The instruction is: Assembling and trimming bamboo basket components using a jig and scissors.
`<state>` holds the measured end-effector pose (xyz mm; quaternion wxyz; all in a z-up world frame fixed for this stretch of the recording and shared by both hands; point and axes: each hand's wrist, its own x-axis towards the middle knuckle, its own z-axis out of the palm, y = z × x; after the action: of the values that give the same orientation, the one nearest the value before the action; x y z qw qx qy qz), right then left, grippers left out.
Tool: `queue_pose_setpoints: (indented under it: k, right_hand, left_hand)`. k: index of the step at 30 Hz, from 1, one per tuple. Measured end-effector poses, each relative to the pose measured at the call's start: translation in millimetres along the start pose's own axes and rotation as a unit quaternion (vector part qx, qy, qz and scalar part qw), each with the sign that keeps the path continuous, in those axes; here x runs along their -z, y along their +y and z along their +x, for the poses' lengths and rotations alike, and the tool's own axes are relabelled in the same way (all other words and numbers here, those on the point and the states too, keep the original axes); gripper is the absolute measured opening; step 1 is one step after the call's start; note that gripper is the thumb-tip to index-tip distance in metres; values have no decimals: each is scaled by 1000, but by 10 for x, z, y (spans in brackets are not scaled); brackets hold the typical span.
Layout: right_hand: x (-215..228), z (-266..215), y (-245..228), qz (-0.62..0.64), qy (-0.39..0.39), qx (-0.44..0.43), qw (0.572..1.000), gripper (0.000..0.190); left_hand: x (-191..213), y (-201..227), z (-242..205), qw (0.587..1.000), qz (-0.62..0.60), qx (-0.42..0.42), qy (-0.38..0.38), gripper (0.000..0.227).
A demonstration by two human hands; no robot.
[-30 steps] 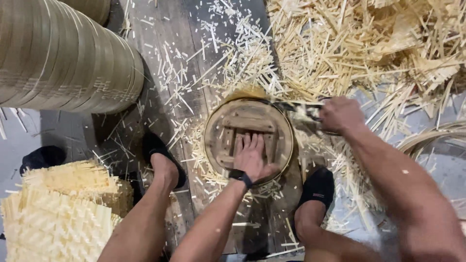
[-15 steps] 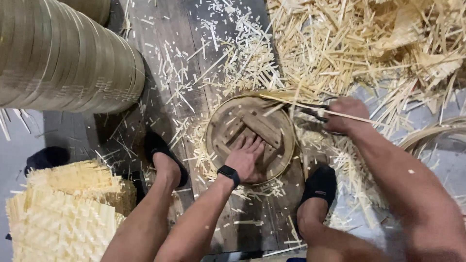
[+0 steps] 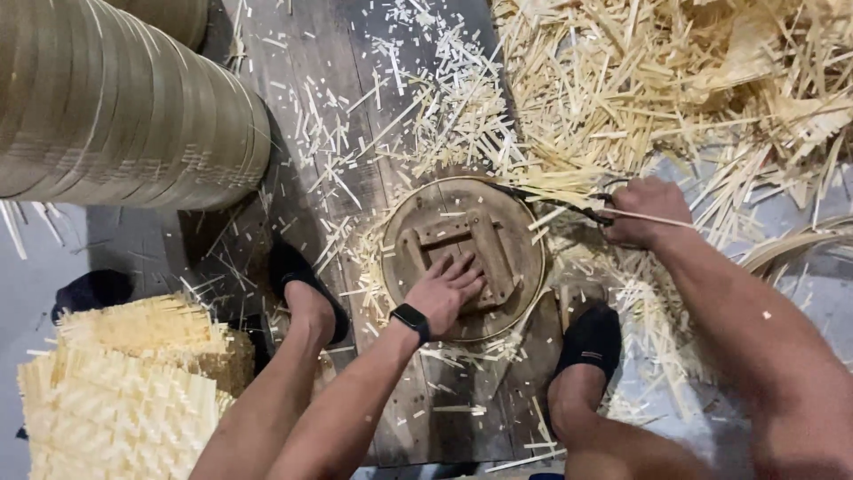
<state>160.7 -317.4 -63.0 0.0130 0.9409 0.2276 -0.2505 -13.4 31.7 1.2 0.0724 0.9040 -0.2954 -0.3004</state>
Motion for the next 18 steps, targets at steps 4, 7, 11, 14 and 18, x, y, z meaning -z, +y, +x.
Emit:
queue_pose_setpoints:
  k: [4, 7, 11, 14, 18]
  right_hand:
    - [201, 112, -207, -40, 22, -5, 999, 43]
    - [280, 322, -480, -74, 35, 43, 996, 44]
    - [119, 431, -347, -50, -26, 33, 998, 35]
    - [260, 220, -108, -8, -131, -67, 989, 34]
    - [226, -134, 352, 74, -99, -187, 974, 61]
  left_hand:
    - [-190, -8, 83, 998, -9, -5, 58, 60]
    - [-42, 35, 74, 999, -15, 6, 52, 57]
    - [-8, -66, 37, 1000, -21, -5, 9, 68]
    - [-162, -203, -56, 999, 4, -36, 9, 63]
    - [695, -6, -75, 995, -81, 30, -58, 47]
